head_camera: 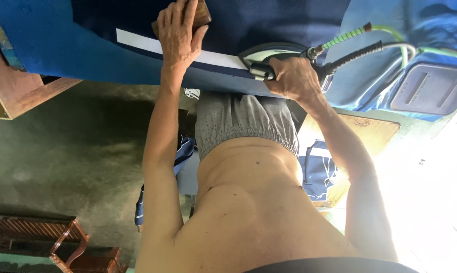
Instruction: The person irons a dark blue garment with white stripes on a blue ironing board. They use a steam iron in their right hand and a wooden block in their left hand to press the fabric while ironing.
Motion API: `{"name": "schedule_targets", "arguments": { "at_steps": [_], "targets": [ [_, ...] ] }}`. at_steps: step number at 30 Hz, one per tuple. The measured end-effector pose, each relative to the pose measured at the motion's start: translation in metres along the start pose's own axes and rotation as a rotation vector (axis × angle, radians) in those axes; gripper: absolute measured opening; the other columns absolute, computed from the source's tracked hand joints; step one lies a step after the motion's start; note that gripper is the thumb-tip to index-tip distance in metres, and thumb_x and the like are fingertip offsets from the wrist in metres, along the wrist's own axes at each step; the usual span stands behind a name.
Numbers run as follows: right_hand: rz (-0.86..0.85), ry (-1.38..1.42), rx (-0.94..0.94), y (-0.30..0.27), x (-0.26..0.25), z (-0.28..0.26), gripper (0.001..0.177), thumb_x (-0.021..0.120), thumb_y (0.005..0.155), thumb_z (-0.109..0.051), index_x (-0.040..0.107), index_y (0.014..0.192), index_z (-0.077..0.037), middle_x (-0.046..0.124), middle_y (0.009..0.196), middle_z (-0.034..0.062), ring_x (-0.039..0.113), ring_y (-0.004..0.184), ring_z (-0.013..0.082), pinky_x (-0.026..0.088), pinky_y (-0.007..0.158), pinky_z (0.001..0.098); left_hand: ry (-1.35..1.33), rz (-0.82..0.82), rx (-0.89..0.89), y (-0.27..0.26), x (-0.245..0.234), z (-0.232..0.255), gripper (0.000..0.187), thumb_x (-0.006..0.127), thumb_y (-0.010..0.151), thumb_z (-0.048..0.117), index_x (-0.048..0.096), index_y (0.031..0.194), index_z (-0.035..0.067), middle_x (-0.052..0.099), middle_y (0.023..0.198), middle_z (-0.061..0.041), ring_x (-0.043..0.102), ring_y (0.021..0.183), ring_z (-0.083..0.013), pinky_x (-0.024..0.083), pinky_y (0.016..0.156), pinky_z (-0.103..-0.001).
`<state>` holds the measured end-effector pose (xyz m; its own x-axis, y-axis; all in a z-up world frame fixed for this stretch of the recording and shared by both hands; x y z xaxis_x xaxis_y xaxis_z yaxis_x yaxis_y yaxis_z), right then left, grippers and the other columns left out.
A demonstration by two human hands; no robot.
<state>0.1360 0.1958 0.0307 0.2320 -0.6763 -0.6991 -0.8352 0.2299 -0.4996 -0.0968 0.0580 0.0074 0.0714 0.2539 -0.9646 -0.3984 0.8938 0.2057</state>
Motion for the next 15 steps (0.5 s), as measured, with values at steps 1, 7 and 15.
{"name": "schedule_targets", "arguments": {
  "at_steps": [1, 7, 15],
  "targets": [
    [-0.003, 0.000, -0.005, 0.000, -0.004, -0.002, 0.015, 0.072, 0.096, -0.024, 0.068, 0.093, -0.009, 0.055, 0.052, -0.0003, 0.054, 0.042, 0.0140, 0.043, 0.036, 0.0273, 0.003, -0.001, -0.005, -0.003, 0.007, -0.002, 0.066, 0.071, 0.115, 0.048, 0.034, 0.160, 0.019, 0.048, 0.154, -0.011, 0.057, 0.132, -0.0322, 0.047, 0.111, -0.048],
    [-0.064, -0.052, -0.042, -0.022, 0.005, 0.019, 0.016, 0.072, 0.100, -0.022, 0.068, 0.099, -0.007, 0.064, 0.063, 0.0022, 0.059, 0.046, 0.0133, 0.050, 0.043, 0.0263, 0.073, -0.028, -0.048, -0.012, 0.026, -0.005, 0.069, 0.071, 0.117, 0.055, 0.029, 0.162, 0.023, 0.044, 0.158, -0.011, 0.052, 0.142, -0.0329, 0.044, 0.118, -0.049],
    [0.070, -0.005, 0.116, -0.037, -0.035, 0.046, 0.037, 0.068, 0.083, -0.032, 0.079, 0.111, -0.011, 0.067, 0.062, 0.0094, 0.061, 0.052, 0.0251, 0.049, 0.048, 0.0383, 0.042, 0.057, 0.003, -0.006, -0.002, 0.020, 0.062, 0.067, 0.109, 0.050, 0.041, 0.155, 0.017, 0.059, 0.140, -0.013, 0.061, 0.122, -0.0326, 0.047, 0.106, -0.049]
  ]
}}
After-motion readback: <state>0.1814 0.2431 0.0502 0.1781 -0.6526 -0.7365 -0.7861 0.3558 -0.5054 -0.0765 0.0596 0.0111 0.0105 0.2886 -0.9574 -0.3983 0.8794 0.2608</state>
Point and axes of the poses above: each hand's wrist, its own y-axis towards the middle knuckle, its own x-axis out of the palm, z = x × y, the point moved 10 cm from there along y, towards the middle knuckle
